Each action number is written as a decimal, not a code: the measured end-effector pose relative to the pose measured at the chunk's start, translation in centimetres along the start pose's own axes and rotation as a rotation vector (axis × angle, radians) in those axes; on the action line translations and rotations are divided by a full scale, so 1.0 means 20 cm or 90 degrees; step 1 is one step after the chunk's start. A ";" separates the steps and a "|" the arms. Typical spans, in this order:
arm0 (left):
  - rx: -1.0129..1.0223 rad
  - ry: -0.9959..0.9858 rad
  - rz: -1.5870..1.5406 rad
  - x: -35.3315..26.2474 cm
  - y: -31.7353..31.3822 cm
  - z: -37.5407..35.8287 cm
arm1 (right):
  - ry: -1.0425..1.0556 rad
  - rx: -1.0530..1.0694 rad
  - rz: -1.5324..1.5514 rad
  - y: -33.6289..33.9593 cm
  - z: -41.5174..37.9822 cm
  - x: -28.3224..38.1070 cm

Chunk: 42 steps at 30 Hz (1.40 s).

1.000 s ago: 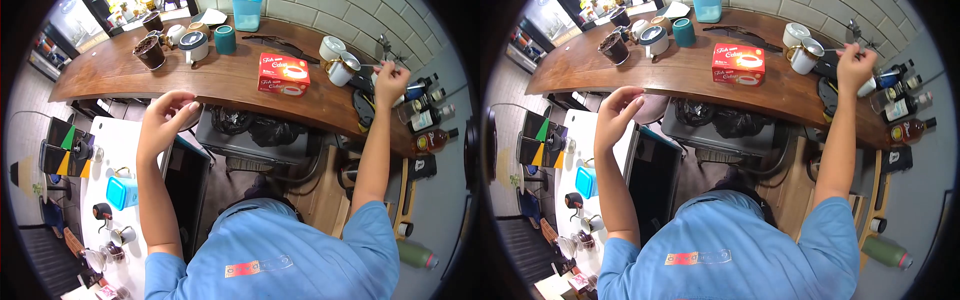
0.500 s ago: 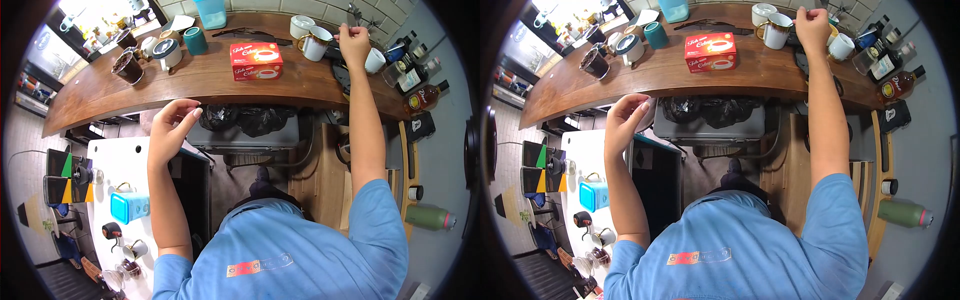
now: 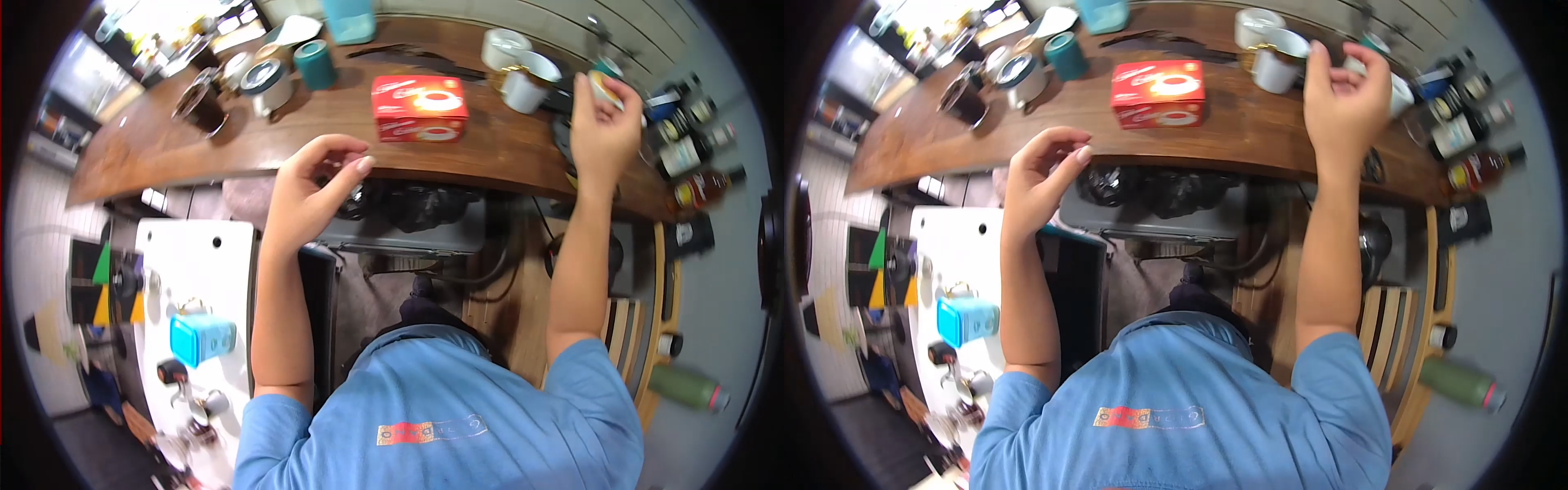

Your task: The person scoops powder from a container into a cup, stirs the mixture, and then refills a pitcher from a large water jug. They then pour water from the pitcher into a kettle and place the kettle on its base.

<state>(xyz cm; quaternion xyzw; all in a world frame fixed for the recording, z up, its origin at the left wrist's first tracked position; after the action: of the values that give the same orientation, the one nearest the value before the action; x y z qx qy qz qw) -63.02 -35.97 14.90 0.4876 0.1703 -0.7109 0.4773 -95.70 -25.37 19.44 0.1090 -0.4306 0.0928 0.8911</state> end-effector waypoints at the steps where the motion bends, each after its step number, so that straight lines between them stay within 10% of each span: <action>1: 0.015 0.022 0.000 -0.01 0.03 -0.02 | 0.014 0.060 0.087 -0.05 -0.07 0.04; 22: -0.634 0.138 0.291 -0.57 1.19 -2.00 | -0.059 0.924 0.393 -0.73 -2.32 1.24; 29: -0.630 0.338 0.366 -0.47 1.30 -2.69 | 0.044 1.227 0.211 -0.63 -3.02 1.39; 42: -0.583 0.452 0.363 -0.08 1.27 -2.78 | 0.150 1.162 0.245 -0.76 -3.29 1.26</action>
<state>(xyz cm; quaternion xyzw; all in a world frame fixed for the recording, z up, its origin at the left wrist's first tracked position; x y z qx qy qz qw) -11.90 -8.12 -4.09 0.4662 0.4678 -0.2074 0.7217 -27.15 -20.10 -2.19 0.6823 -0.1089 0.5508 0.4682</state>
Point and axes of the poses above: each hand's wrist, its own z-axis towards the middle knuckle, its own y-axis out of the back of the hand, x = y × z, the point moved 3 cm from there along z, towards the middle knuckle, and after that the axes turned 10 degrees about -y, right-handed, at the moved point
